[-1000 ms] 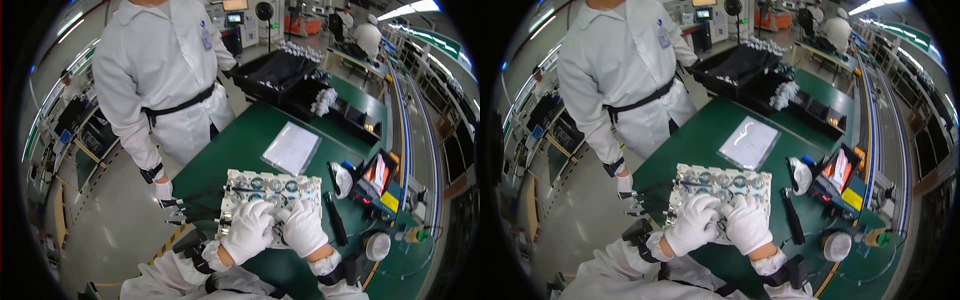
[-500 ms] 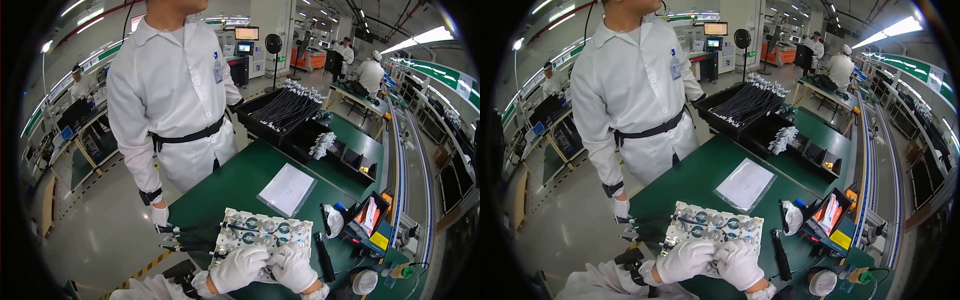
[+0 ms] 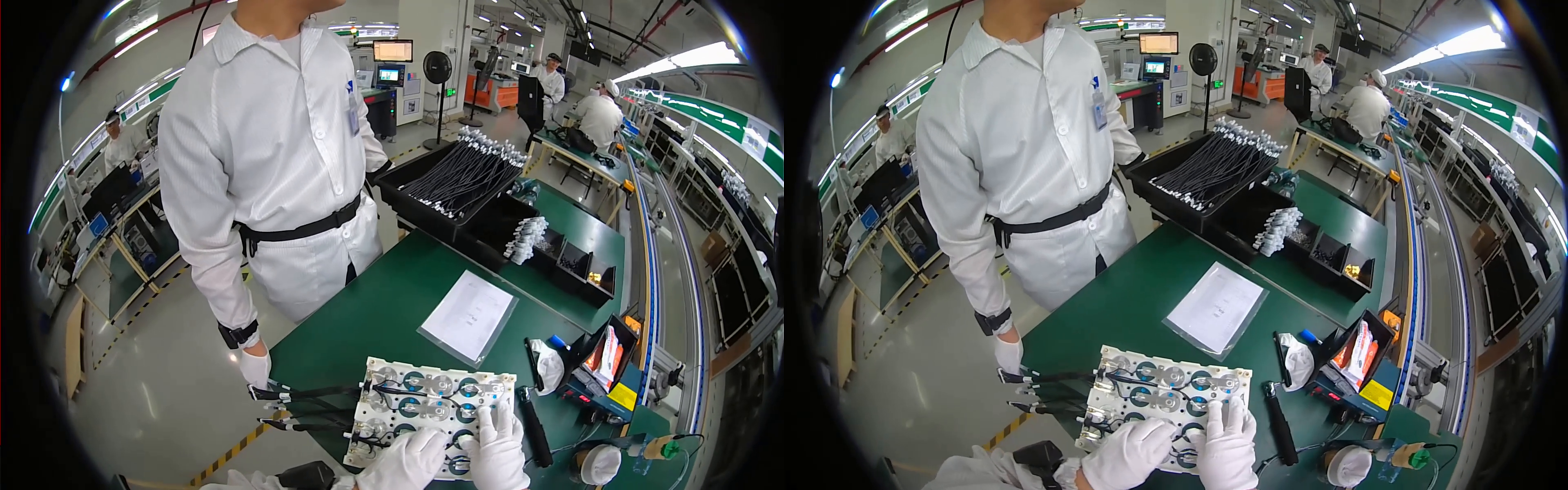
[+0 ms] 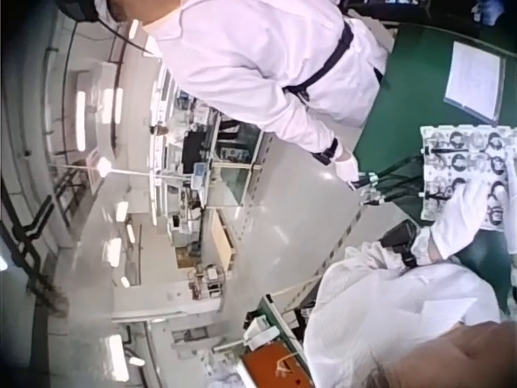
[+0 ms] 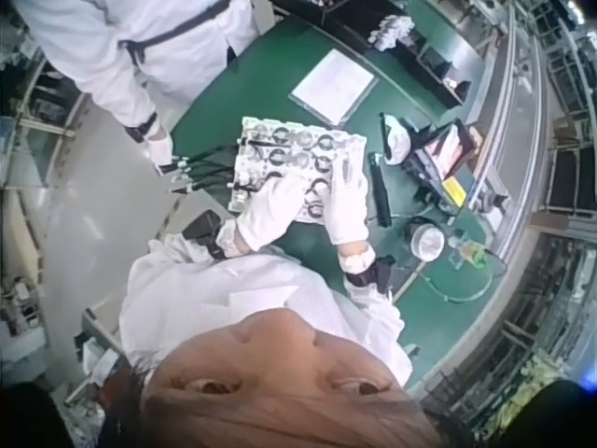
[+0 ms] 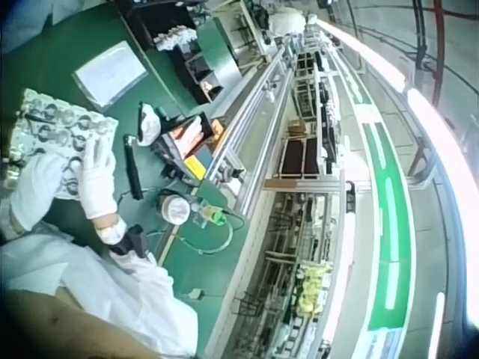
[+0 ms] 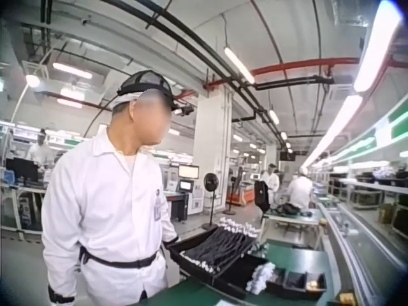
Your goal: The person applies glue to a battery pack using a dispenser, moves it to a conveyor, and picks up a document. They then use a torque wrench and a marker on the terminals before applying more glue with the dispenser.
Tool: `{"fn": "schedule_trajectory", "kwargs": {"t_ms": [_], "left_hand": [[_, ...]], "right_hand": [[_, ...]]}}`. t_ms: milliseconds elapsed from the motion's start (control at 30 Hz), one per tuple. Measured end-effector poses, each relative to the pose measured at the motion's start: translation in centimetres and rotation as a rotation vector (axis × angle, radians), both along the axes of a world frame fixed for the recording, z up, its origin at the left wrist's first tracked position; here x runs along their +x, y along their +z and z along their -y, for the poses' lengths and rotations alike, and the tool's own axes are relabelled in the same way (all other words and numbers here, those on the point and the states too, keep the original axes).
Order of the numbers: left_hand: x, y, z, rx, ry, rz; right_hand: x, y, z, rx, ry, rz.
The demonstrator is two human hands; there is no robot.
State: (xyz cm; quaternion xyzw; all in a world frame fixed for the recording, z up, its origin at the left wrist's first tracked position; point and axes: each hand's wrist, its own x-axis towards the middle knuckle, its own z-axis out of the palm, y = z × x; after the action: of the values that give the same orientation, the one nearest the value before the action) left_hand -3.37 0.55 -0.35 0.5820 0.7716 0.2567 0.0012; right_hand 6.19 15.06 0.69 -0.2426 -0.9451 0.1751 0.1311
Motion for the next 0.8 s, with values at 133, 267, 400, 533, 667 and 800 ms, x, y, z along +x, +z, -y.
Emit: {"fn": "schedule_trajectory", "kwargs": {"t_ms": [133, 267, 400, 533, 667, 800], "left_hand": [[-0.2, -0.2, 0.2, 0.054, 0.030, 0.066], [-0.2, -0.8, 0.1, 0.105, 0.042, 0.133], [-0.5, -1.3, -0.5, 0.144, 0.038, 0.093], [-1.0, 0.8, -0.8, 0.024, -0.011, 0.082], [-0.4, 2.7, -0.6, 0.187, -0.022, 0.032], [0.4, 3.3, -1.3, 0.007, -0.170, -0.214]], "right_hand": [[-0.3, -0.1, 0.9, -0.008, -0.033, -0.007], [-0.4, 0.2, 1.2, -0.038, -0.061, 0.027], [-0.6, -0.1, 1.0, -0.094, -0.059, -0.046], [-0.3, -0.9, 1.3, 0.040, -0.138, -0.115], [0.2, -1.0, 0.7, -0.040, -0.127, -0.082], [3.0, -2.0, -0.8, -0.115, -0.168, -0.413]]}}
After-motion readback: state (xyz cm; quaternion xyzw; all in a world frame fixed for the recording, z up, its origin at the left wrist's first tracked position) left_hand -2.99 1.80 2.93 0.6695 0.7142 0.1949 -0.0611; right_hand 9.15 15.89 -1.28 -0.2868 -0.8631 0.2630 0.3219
